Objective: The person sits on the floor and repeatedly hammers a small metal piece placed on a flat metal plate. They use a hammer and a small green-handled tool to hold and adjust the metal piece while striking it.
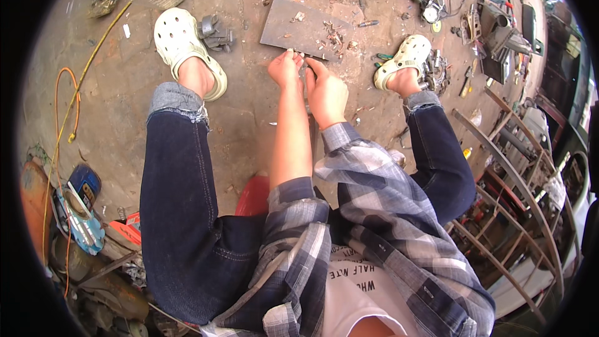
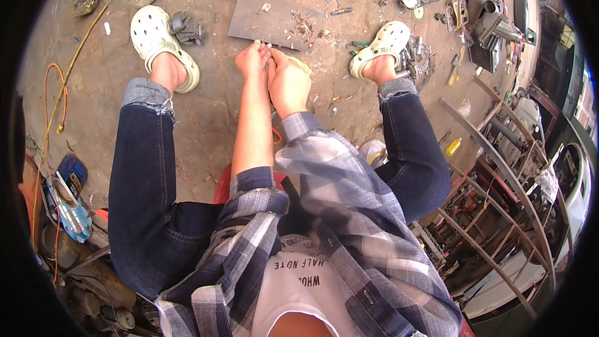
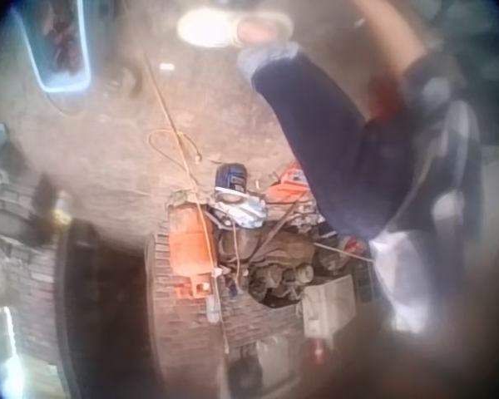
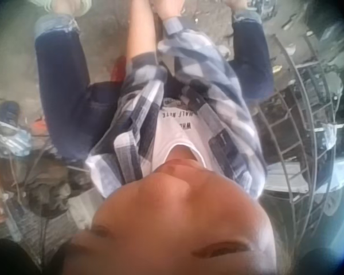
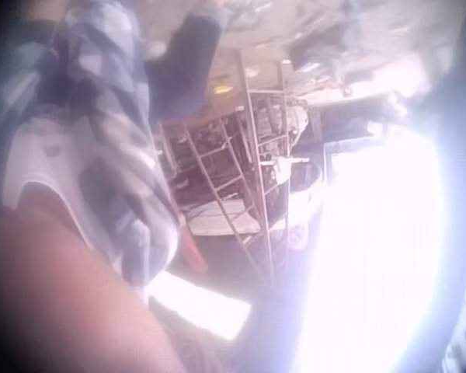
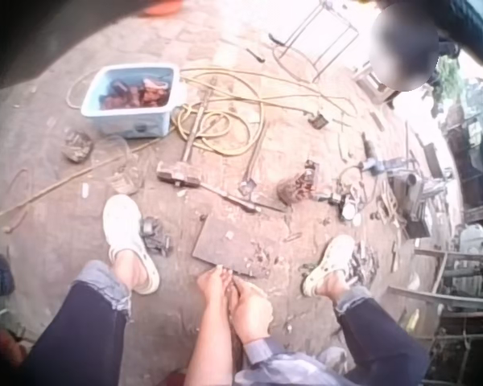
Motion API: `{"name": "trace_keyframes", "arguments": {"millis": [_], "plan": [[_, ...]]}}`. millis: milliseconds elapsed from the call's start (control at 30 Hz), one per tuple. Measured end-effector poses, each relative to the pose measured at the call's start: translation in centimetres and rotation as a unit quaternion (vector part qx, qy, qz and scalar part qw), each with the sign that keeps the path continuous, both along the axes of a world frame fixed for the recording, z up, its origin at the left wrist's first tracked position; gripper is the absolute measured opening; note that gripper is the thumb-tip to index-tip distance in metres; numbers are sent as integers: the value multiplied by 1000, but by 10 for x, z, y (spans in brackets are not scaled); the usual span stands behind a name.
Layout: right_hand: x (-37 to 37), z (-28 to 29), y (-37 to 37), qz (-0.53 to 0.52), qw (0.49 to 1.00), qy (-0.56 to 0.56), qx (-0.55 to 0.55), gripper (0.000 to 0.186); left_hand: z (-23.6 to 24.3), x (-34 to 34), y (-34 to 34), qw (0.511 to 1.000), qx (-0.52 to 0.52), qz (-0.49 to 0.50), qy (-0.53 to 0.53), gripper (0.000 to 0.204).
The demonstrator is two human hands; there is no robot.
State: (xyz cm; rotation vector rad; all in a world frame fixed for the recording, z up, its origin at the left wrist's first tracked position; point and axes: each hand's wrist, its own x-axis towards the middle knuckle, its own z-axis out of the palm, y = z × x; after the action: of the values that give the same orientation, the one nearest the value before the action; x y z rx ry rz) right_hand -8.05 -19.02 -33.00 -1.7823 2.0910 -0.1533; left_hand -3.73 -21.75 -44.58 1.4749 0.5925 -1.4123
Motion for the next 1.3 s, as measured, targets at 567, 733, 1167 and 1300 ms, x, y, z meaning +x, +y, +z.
{"name": "trace_keyframes", "arguments": {"millis": [567, 733, 1167, 1300], "plan": [[8, 1, 1, 22, 999, 32, -4, 23, -13, -1, 2, 1000, -19, 14, -2, 10], [11, 5, -2, -7, 999, 28, 37, 23, -8, 0, 3, 1000, -21, 2, -6, 10], [-17, -17, -19, -150, 979, -112, 77, 27, -9, -9, -2, 999, -7, 14, -52, 9], [-38, -9, -23, -340, 828, -416, 160, 29, -8, -7, 2, 998, -22, 3, -53, 12]]}}
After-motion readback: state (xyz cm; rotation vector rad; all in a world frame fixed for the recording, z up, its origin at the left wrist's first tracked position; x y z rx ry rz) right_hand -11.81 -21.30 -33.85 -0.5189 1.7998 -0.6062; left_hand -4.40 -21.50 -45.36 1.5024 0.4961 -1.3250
